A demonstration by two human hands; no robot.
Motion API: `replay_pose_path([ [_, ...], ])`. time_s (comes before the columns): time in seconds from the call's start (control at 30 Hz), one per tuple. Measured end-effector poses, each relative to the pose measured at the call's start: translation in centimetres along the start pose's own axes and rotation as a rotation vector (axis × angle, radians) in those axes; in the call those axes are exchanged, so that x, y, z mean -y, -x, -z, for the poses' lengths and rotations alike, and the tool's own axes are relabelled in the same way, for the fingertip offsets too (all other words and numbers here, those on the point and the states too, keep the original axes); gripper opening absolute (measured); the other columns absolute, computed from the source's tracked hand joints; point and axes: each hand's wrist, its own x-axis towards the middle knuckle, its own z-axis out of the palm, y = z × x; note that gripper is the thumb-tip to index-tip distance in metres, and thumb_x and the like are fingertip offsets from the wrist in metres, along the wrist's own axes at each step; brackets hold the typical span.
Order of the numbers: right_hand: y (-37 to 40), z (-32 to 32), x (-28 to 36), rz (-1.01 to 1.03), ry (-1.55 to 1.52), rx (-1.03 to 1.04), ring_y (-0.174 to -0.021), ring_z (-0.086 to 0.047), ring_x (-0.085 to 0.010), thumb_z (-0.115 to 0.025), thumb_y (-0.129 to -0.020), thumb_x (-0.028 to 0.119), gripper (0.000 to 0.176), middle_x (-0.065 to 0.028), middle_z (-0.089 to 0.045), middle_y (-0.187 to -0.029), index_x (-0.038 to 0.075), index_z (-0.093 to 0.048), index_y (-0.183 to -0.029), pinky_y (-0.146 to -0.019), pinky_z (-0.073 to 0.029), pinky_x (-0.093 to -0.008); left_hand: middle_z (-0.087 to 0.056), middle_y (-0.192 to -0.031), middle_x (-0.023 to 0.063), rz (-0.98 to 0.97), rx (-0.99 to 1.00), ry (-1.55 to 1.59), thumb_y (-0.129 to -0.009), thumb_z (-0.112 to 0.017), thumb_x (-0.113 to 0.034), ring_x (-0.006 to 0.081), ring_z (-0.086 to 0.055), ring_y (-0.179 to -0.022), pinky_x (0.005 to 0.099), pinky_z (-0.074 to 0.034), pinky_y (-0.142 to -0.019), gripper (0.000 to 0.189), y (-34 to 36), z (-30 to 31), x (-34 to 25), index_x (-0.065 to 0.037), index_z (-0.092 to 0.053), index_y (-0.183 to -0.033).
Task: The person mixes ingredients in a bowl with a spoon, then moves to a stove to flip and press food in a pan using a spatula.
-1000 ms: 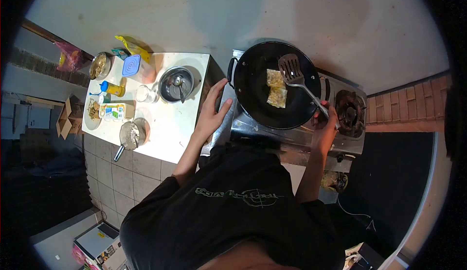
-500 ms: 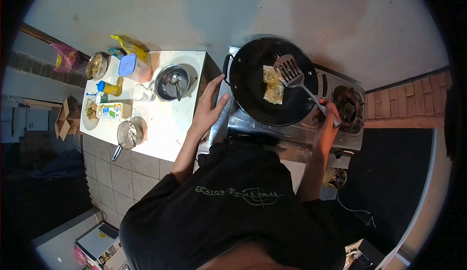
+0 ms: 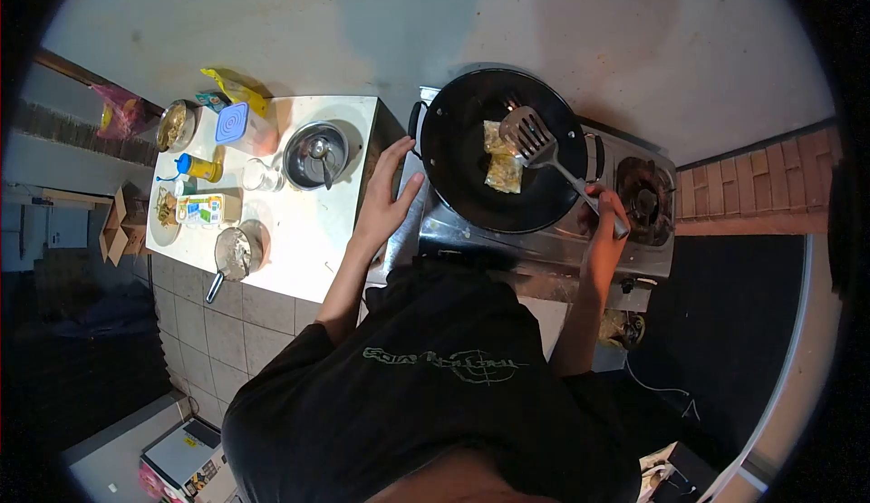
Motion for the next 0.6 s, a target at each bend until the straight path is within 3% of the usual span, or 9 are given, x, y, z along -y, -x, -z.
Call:
replay_pose_path([
  [0.5,1.6,1.1,0.1,-0.024,0.009,-0.026,-0.059,-0.042,-0.0063,-0.054,-0.099,0.030,0.030,0.0014,-0.051,-0.066,0.003,-0.066,-0.095,-0.055,-0.029,-0.0238,-0.044,-0.144,0.0160,-0.005,0.034,-0.057,-0.093,-0.061,-0.018,0.0331,-0.042,-0.135,0.0405,-0.033,-0.112,0.043,0.0,-0.1,-0.4,-0.003,-0.052,-0.132],
  [0.6,1.7,1.0,-0.1,-0.012,-0.012,0.016,-0.060,-0.042,-0.0065,-0.051,-0.100,0.025,0.027,0.0004,-0.051,-0.067,0.002,-0.066,-0.095,-0.054,-0.032,-0.0240,-0.044,-0.144,0.0158,-0.006,0.031,-0.053,-0.093,-0.061,-0.019,0.0333,-0.042,-0.135,0.0406,-0.033,-0.112,0.043,0.0,-0.1,0.0,-0.004,-0.052,-0.132],
])
